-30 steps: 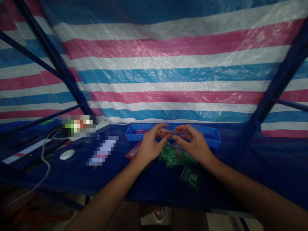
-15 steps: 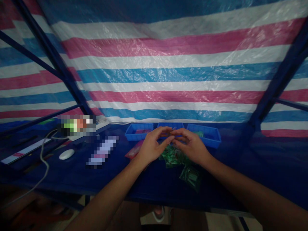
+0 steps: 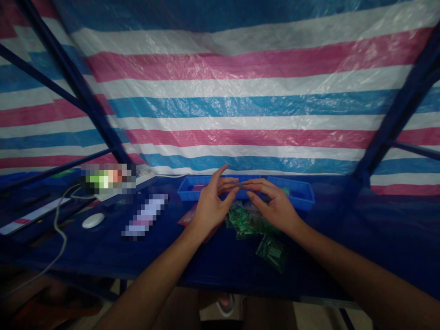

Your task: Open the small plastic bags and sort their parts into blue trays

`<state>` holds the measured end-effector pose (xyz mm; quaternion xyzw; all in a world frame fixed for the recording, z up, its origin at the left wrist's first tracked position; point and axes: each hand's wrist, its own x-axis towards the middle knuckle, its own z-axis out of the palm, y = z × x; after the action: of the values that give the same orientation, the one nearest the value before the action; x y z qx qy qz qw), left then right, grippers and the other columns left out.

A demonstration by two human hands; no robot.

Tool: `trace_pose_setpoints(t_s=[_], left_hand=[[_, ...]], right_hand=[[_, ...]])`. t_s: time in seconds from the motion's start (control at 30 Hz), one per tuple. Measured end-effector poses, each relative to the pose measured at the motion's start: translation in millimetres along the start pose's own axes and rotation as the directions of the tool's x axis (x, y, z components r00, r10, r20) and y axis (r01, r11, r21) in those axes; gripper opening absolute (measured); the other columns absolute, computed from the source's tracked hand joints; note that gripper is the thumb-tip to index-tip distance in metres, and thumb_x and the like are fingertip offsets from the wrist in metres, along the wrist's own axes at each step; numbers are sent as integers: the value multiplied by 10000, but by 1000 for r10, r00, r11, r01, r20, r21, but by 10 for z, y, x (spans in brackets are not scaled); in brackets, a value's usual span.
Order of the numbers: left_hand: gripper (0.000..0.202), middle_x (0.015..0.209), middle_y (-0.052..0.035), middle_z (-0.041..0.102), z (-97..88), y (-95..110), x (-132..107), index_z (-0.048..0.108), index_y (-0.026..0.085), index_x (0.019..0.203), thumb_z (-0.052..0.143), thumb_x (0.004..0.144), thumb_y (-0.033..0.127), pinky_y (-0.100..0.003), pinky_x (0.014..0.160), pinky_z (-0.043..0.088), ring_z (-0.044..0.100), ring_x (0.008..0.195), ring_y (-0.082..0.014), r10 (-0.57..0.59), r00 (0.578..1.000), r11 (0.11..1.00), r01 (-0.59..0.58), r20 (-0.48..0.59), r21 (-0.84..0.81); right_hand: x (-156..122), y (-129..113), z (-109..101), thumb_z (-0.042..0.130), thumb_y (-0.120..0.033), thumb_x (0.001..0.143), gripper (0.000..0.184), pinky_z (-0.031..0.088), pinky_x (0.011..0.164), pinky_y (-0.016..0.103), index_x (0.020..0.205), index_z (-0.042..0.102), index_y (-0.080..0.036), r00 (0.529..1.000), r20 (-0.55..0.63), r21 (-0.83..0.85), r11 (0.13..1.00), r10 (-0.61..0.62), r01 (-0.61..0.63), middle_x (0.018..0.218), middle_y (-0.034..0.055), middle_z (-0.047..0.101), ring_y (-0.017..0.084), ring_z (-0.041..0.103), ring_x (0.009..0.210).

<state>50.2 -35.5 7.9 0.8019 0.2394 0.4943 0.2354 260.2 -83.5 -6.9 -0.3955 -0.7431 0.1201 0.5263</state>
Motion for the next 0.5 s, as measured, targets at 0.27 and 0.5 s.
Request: trace_pose_setpoints(t_s=[0.27,0.5], left_hand=[[619,1420,-140,603,-57,-55,8,346,226,1601,382,1009,48,-510,1188,445,568,1344,-250,157,988,958,-151,-5,245],[617,1318,-129,644,-112,-81,20,453,190,1526,362,950,-11,-486,1153,459,598,1260,-242,146,989,952,-138,-8,274]], right_hand=[[7,213,-43,645,-253,975,372,324,1245,666,1337,715,-299,986,118,-303,942,-116,147,1564,70,572,363,382,1547],[6,-12,-63,752,-328,924,250,466,1132,579,1173,760,-315,911,385,-190,953,-147,234,1102,59,786,335,599,1294]])
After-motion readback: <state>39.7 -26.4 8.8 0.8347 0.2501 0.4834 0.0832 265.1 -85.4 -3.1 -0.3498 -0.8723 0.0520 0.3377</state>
